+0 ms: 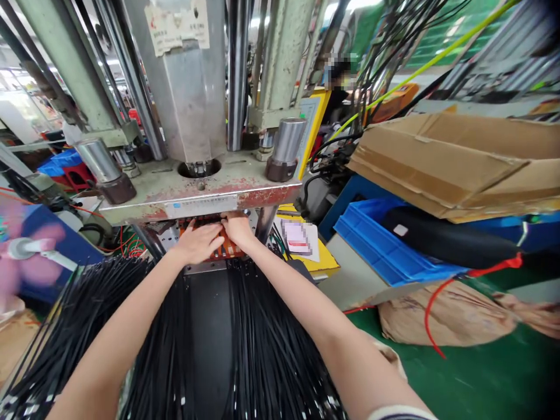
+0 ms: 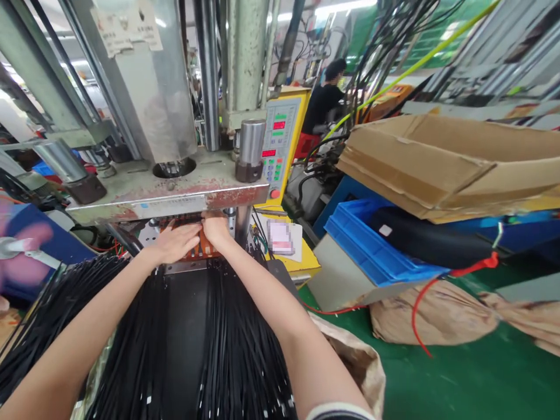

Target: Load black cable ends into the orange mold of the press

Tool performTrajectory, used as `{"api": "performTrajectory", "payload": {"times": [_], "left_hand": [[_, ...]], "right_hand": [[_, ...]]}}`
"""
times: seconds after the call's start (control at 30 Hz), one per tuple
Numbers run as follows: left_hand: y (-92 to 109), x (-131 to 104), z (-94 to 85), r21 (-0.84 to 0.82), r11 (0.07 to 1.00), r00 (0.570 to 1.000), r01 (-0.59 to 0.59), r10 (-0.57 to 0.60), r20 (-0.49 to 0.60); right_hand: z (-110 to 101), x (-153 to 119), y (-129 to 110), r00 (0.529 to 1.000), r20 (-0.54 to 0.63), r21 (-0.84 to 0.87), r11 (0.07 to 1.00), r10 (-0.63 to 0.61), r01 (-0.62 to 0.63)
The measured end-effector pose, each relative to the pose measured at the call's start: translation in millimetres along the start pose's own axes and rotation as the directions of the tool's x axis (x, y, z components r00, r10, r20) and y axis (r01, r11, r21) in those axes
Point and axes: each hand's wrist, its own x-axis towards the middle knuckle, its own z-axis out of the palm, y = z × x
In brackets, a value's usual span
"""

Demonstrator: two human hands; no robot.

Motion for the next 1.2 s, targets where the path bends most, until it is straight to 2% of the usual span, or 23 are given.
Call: {"api": "performTrajectory", "payload": {"times": [0.1,0.17,0.23,0.3,0.4,0.47,0.5,0.57,0.63,0.7,0.77,0.83,0.93,1.0,1.07,1.1,1.2], "left_hand": [[-16,38,-5.0,-0.027,0.993,0.993,0.116,-0.116,-0.002],[-23,58,-6.6,-0.057,0.987,0.988,0.151,-0.153,-0.023],[-25,71,-7.0,-0.083,0.983,0.985,0.164,-0.168,-0.036],[-23,71,-5.3,-0.100,0.978,0.982,0.182,-0.186,-0.030],[-20,39,3.1,-0.121,0.988,0.988,0.101,-0.114,-0.100],[-19,-2,12.6,-0.125,0.992,0.966,0.028,-0.059,-0.252],[-19,-25,18.2,-0.122,0.991,0.939,0.046,-0.084,-0.332],[-15,-69,30.1,-0.105,0.964,0.873,0.244,-0.266,-0.409],[-8,-101,42.1,-0.036,0.879,0.823,0.475,-0.459,-0.334],[-3,-116,53.2,0.058,0.822,0.817,0.566,-0.551,-0.168],[-5,-118,61.5,0.035,0.816,0.817,0.577,-0.575,-0.048],[-13,-115,64.9,-0.065,0.804,0.805,0.591,-0.593,-0.019],[-23,-117,58.7,-0.260,0.793,0.802,0.551,-0.589,-0.098],[-20,-123,46.4,-0.431,0.803,0.821,0.413,-0.532,-0.205],[-7,-130,27.6,-0.529,0.815,0.822,0.235,-0.457,-0.339],[2,-134,16.5,-0.519,0.836,0.813,0.179,-0.422,-0.401],[34,-141,-17.5,-0.465,0.879,0.773,0.106,-0.367,-0.518]], "right_hand": [[-4,-17,-3,0.999,0.031,-0.044,0.998,-0.036,0.038],[-7,-24,-6,0.996,0.076,-0.051,0.997,-0.048,0.052],[-9,-23,-9,0.994,0.107,-0.052,0.999,0.002,0.003],[-12,-22,-10,0.995,0.091,-0.068,0.997,0.041,-0.035],[-21,-43,-5,0.999,0.033,-0.118,0.993,-0.023,0.027],[-32,-77,1,0.997,0.070,-0.205,0.978,-0.026,0.040],[-37,-98,4,0.992,0.128,-0.280,0.960,0.012,0.024],[-44,-137,10,0.944,0.303,-0.437,0.899,0.129,0.017],[-47,-165,15,0.867,0.457,-0.493,0.868,0.198,0.061],[-46,-177,19,0.823,0.526,-0.471,0.879,0.216,0.070],[-44,-178,22,0.833,0.503,-0.436,0.900,0.229,0.016],[-44,-174,24,0.882,0.424,-0.367,0.929,0.209,-0.044],[-48,-170,20,0.954,0.295,-0.111,0.993,0.059,-0.027],[-50,-171,8,0.964,0.255,0.108,0.993,-0.072,0.046],[-52,-172,-9,0.958,0.220,0.282,0.952,-0.184,0.118],[-53,-172,-19,0.954,0.199,0.342,0.928,-0.223,0.146],[-54,-170,-45,0.947,0.122,0.456,0.864,-0.298,0.213]]}}
